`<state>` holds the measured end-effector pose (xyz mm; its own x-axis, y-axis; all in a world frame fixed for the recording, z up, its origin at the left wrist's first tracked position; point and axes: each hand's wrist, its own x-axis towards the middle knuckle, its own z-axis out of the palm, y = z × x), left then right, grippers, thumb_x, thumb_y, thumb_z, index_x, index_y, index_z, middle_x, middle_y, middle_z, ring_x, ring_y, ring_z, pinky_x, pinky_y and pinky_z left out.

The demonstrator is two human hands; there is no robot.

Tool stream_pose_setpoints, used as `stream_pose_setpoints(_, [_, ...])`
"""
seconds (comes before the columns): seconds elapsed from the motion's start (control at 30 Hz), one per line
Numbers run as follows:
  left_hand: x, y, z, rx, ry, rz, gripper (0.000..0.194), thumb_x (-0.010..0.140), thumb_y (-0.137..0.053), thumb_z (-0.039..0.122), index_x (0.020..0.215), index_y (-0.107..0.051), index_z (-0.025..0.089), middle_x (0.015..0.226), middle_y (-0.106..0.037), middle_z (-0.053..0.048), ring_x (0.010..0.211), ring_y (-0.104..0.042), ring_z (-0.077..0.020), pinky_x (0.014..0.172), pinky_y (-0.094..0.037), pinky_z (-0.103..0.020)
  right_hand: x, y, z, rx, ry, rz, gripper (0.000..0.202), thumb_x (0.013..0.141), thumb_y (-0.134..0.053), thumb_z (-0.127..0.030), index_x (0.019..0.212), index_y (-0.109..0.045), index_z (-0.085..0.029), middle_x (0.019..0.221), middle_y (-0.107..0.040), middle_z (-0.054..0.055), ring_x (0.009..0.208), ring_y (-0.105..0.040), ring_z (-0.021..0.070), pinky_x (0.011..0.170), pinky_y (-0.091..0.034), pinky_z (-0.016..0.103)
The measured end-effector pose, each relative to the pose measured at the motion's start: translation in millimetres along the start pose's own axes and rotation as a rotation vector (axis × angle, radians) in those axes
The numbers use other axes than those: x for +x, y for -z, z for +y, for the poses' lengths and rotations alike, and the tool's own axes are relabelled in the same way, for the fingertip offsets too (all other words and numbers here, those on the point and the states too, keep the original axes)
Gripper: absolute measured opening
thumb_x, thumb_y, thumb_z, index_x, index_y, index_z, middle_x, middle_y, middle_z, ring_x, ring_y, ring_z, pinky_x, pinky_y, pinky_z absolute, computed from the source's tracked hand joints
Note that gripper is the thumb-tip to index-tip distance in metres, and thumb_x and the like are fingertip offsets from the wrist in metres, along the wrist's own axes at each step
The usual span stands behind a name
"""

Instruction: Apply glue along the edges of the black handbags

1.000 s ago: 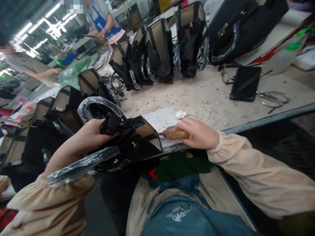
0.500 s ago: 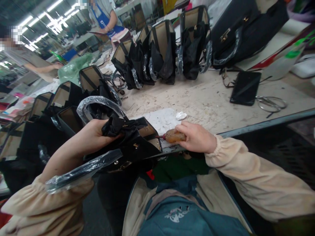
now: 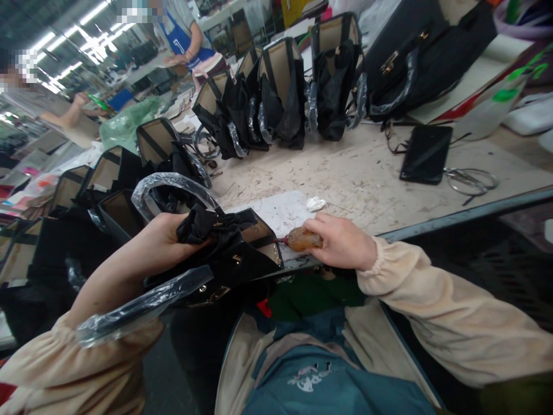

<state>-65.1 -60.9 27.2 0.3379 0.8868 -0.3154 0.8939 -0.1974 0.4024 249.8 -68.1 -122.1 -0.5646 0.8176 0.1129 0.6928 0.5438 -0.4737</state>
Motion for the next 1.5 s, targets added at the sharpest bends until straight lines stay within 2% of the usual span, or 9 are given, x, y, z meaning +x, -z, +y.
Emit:
stream_pose_setpoints(0.3, [2.2, -0.1, -1.5, -0.005, -0.006, 0.005, 0.027, 0.077, -0.06, 0.04, 0.074, -0.066, 0.014, 0.067, -0.068, -0.001, 0.062, -0.06, -0.016, 0.059, -0.05, -0.023, -0.3, -0.7, -1.2, -0.029, 0.003, 0.039, 0.024, 0.077, -0.059, -0.024, 0.101, -0.058, -0.02, 0.093, -0.056, 0.006, 0.083, -0.054, 0.0191, 0.066, -0.034, 0.027])
stream_pose_setpoints(0.63, [-1.7, 0.3, 1.2, -0.019, -0.022, 0.006, 0.026, 0.08, -0.06, 0.039, 0.073, -0.066, 0.014, 0.066, -0.066, 0.001, 0.061, -0.059, -0.0143, 0.059, -0.049, -0.021, -3.9, 5.1, -3.7, 0.013, 0.035, -0.05, 0.025, 0.075, -0.062, -0.026, 0.099, -0.056, -0.021, 0.091, -0.056, 0.005, 0.082, -0.055, 0.019, 0.066, -0.034, 0.027])
stream_pose_setpoints(0.9, [0.5, -0.2, -0.3, -0.003, -0.034, -0.004, 0.026, 0.08, -0.06, 0.038, 0.07, -0.065, 0.014, 0.064, -0.065, 0.001, 0.059, -0.058, -0.0138, 0.058, -0.048, -0.021, 1.6, -1.7, -3.2, 0.018, -0.038, 0.048, 0.025, 0.077, -0.059, -0.024, 0.102, -0.056, -0.02, 0.095, -0.057, 0.006, 0.087, -0.056, 0.02, 0.07, -0.037, 0.027])
stream_pose_setpoints(1.23, [0.4, -1.4, -2.0, -0.023, -0.031, 0.011, 0.022, 0.078, -0.061, 0.035, 0.07, -0.065, 0.014, 0.064, -0.064, 0.002, 0.059, -0.057, -0.0123, 0.057, -0.047, -0.018, -0.4, 1.2, 0.0, 0.189, -0.012, 0.004, 0.026, 0.071, -0.066, -0.026, 0.094, -0.055, -0.021, 0.089, -0.06, 0.002, 0.082, -0.057, 0.0179, 0.071, -0.037, 0.026])
stream_pose_setpoints(1.5, [0.0, -1.2, 0.4, -0.015, 0.0, 0.012, 0.024, 0.076, -0.062, 0.036, 0.07, -0.067, 0.014, 0.065, -0.067, 0.001, 0.06, -0.058, -0.0138, 0.057, -0.047, -0.019, 3.7, -0.4, 5.5, 0.206, -0.091, 0.112, 0.031, 0.071, -0.069, -0.028, 0.097, -0.054, -0.021, 0.091, -0.061, 0.002, 0.085, -0.058, 0.0183, 0.073, -0.039, 0.027])
